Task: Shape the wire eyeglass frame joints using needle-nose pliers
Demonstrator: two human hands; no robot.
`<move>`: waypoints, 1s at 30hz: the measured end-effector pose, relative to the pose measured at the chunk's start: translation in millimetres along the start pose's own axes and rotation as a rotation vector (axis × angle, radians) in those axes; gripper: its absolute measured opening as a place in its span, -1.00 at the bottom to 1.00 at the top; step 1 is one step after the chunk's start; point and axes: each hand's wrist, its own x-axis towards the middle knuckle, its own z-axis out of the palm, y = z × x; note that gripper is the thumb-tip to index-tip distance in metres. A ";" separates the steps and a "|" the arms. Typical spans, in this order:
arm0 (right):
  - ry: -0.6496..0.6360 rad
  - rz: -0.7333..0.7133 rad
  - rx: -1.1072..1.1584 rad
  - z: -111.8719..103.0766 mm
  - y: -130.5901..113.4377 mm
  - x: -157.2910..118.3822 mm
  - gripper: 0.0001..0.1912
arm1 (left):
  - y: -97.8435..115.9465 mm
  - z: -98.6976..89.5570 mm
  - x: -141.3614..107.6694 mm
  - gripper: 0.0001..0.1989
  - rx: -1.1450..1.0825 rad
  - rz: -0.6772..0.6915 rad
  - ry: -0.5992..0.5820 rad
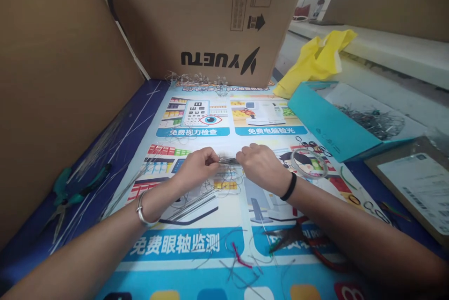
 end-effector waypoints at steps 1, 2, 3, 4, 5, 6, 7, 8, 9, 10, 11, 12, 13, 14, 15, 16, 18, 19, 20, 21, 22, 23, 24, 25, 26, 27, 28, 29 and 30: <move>-0.002 -0.001 0.003 -0.5 0.1 -0.3 -0.88 | 0.7 -0.9 -0.9 -0.96 0.023 0.019 -0.015; -0.005 -0.003 0.005 -0.9 0.1 -0.7 -0.88 | 1.4 -1.8 -1.7 -0.96 0.058 0.044 -0.025; -0.007 -0.004 0.008 -1.3 0.0 -0.9 -0.88 | 2.2 -2.7 -2.5 -0.95 0.103 0.074 -0.026; -0.008 -0.006 0.009 -1.6 -0.1 -1.1 -0.88 | 3.1 -3.4 -3.2 -0.94 0.154 0.108 -0.017; -0.007 -0.009 0.010 -1.9 -0.3 -1.2 -0.88 | 3.9 -3.9 -3.7 -0.91 0.206 0.147 0.003; -0.005 -0.013 0.012 -2.1 -0.5 -1.2 -0.88 | 4.7 -4.2 -4.1 -0.87 0.250 0.194 0.027; -0.002 -0.016 0.014 -2.3 -0.9 -1.1 -0.88 | 5.4 -4.3 -4.4 -0.84 0.283 0.248 0.048; 0.001 -0.020 0.017 -2.4 -1.3 -0.9 -0.88 | 6.1 -4.2 -4.5 -0.82 0.302 0.305 0.062; 0.002 -0.022 0.019 -2.5 -1.7 -0.7 -0.87 | 6.6 -3.8 -4.5 -0.84 0.315 0.358 0.065; 0.001 -0.024 0.020 -2.5 -2.2 -0.6 -0.87 | 7.0 -3.3 -4.4 -0.88 0.327 0.404 0.061; 0.001 -0.025 0.020 -2.4 -2.6 -0.4 -0.86 | 7.4 -2.8 -4.3 -0.91 0.339 0.437 0.050; 0.005 -0.027 0.018 -2.3 -3.0 -0.3 -0.86 | 7.8 -2.2 -4.0 -0.92 0.351 0.456 0.039; 0.011 -0.030 0.013 -2.2 -3.4 -0.2 -0.86 | 8.1 -1.6 -3.7 -0.90 0.363 0.461 0.036; 0.023 -0.037 0.007 -2.0 -3.6 -0.2 -0.87 | 8.5 -1.1 -3.4 -0.89 0.374 0.459 0.040; 0.039 -0.045 -0.003 -1.9 -3.7 -0.2 -0.88 | 8.8 -0.7 -3.0 -0.87 0.382 0.457 0.052; 0.058 -0.053 -0.015 -1.9 -3.5 -0.2 -0.88 | 9.1 -0.5 -2.5 -0.86 0.385 0.454 0.072; 0.105 -0.063 -0.049 -2.2 -2.4 -0.4 -0.89 | 9.2 -0.7 -1.6 -0.85 0.381 0.457 0.124; 0.129 -0.066 -0.069 -2.4 -1.3 -0.5 -0.89 | 8.9 -1.0 -1.1 -0.85 0.377 0.462 0.150; 0.151 -0.065 -0.088 -2.4 0.1 -0.7 -0.88 | 8.4 -1.4 -0.7 -0.85 0.373 0.468 0.173; 0.170 -0.063 -0.104 -2.1 1.8 -0.9 -0.87 | 7.6 -1.9 -0.3 -0.86 0.368 0.471 0.193; 0.186 -0.061 -0.114 -1.4 3.7 -1.1 -0.86 | 6.7 -2.4 0.1 -0.86 0.365 0.469 0.208; 0.202 -0.055 -0.116 -0.1 5.8 -1.2 -0.85 | 5.6 -2.9 0.5 -0.86 0.363 0.464 0.219; 0.216 -0.046 -0.107 1.6 7.8 -1.3 -0.84 | 4.4 -3.4 0.8 -0.86 0.359 0.456 0.232; 0.230 -0.028 -0.084 3.5 9.7 -1.3 -0.83 | 3.2 -3.8 1.1 -0.86 0.353 0.447 0.250; 0.243 -0.001 -0.044 5.4 11.2 -1.2 -0.82 | 2.2 -4.3 1.4 -0.86 0.344 0.439 0.274; 0.252 0.034 0.019 6.8 12.4 -0.9 -0.82 | 1.4 -4.6 1.7 -0.86 0.332 0.434 0.305; 0.259 0.073 0.105 7.4 13.1 -0.7 -0.83 | 0.8 -5.0 1.8 -0.86 0.317 0.433 0.338; 0.261 0.118 0.212 7.0 13.3 -0.4 -0.84 | 0.6 -5.2 1.8 -0.86 0.302 0.433 0.369; 0.253 0.165 0.332 5.3 12.9 -0.2 -0.84 | 0.7 -5.3 1.7 -0.87 0.287 0.434 0.394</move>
